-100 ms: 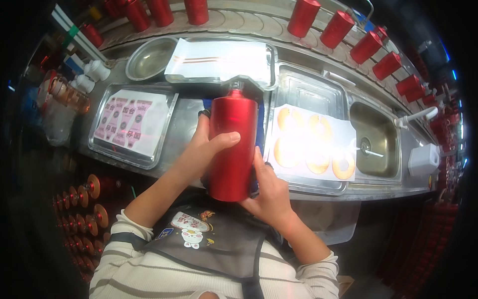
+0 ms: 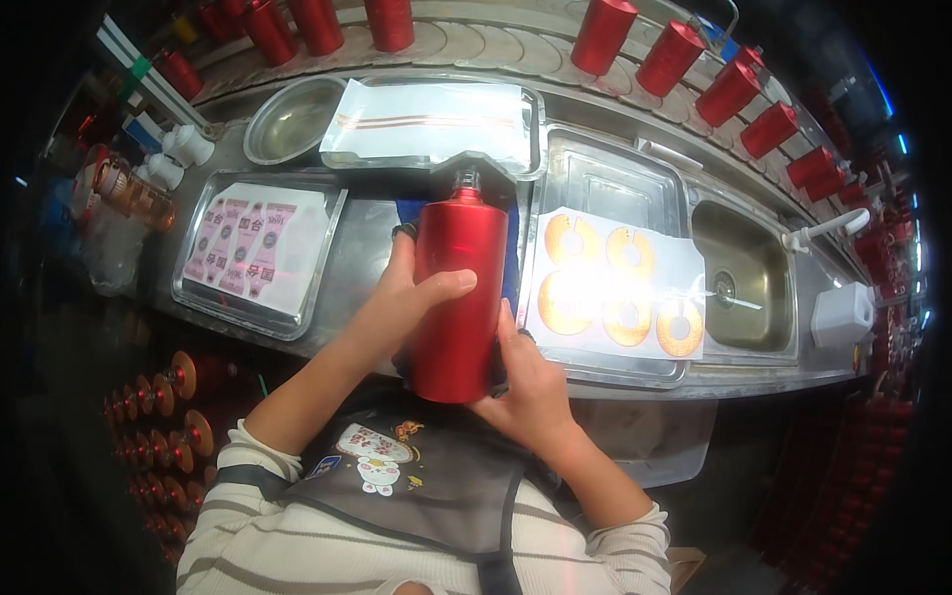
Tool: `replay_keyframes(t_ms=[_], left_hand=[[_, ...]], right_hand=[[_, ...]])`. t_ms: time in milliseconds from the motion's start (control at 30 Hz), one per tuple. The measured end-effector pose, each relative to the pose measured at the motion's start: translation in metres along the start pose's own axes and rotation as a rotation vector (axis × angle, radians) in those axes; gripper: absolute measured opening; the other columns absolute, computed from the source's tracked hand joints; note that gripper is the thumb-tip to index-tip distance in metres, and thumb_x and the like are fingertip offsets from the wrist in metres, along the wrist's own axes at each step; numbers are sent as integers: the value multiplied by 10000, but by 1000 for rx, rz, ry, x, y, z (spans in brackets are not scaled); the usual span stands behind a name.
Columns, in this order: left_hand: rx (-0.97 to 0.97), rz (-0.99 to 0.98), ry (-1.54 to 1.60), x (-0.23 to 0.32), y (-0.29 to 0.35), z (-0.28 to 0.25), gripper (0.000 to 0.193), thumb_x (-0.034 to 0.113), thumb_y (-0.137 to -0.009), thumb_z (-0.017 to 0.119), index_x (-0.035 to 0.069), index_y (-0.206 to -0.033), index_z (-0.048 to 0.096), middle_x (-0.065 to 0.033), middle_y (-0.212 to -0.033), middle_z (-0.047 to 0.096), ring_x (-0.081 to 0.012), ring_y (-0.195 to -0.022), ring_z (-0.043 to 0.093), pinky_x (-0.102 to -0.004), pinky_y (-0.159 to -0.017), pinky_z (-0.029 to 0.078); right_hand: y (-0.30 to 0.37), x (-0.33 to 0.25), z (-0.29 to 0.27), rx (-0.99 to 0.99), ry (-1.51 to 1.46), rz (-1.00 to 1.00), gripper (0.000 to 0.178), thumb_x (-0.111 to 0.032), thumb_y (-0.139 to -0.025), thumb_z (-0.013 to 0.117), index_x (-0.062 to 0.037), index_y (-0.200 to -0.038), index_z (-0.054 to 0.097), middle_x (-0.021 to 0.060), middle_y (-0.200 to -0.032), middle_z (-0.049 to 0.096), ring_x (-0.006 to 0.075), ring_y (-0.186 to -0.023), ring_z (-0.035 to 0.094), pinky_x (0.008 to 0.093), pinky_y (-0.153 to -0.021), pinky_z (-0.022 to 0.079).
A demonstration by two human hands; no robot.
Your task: The person picks up red cylindrical bottles, wipes them with a blue cloth, and applies circular labels to the necks. They rotate the bottles to align the labels and smooth them down, then place the finished bottles on a nearby tray.
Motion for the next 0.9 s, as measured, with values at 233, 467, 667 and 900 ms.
replay_keyframes(t_ms=[233, 467, 667, 900], left_hand=[[16, 2, -123, 7, 4, -2, 814, 335, -809, 830, -76, -1267, 298, -242, -1240, 569, -249, -1135, 630, -361, -936, 546], [34, 29, -228, 1, -15, -4, 840, 409, -789, 839, -77, -1221, 308, -264, -1139, 632, -288, -1035, 687, -365, -884, 567], [94, 14, -376, 5, -17, -3, 871, 470, -764, 850, -71, -1190, 317, -287, -1078, 665, -327, -989, 709, -375, -863, 573], [-45, 175, -167, 0, 6, -8, 894, 315, -786, 861, -86, -1313, 260, -273, -1232, 586, -302, -1112, 657, -384, -931, 553]], right_hand=[[-2, -1, 3, -76, -59, 73, 1001, -233, -717, 871, 54, -1525, 356, 179, -1036, 686, 299, -870, 708, 367, -715, 581], [-4, 13, 8, -78, -95, 151, 987, -243, -732, 859, 25, -1535, 352, 189, -1070, 676, 329, -919, 705, 390, -744, 575], [-8, 19, 12, -103, -62, 237, 962, -239, -747, 845, 2, -1540, 357, 192, -1081, 672, 339, -943, 700, 402, -785, 566], [-1, 14, 9, -93, -82, 268, 988, -161, -719, 858, 9, -1549, 350, 179, -1028, 662, 298, -880, 689, 367, -762, 555]])
Point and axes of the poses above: each hand's wrist, its own y-axis away from the middle knuckle, its own z-axis out of the palm, x = y × z, the point moved 10 cm from there along -y, towards the middle knuckle
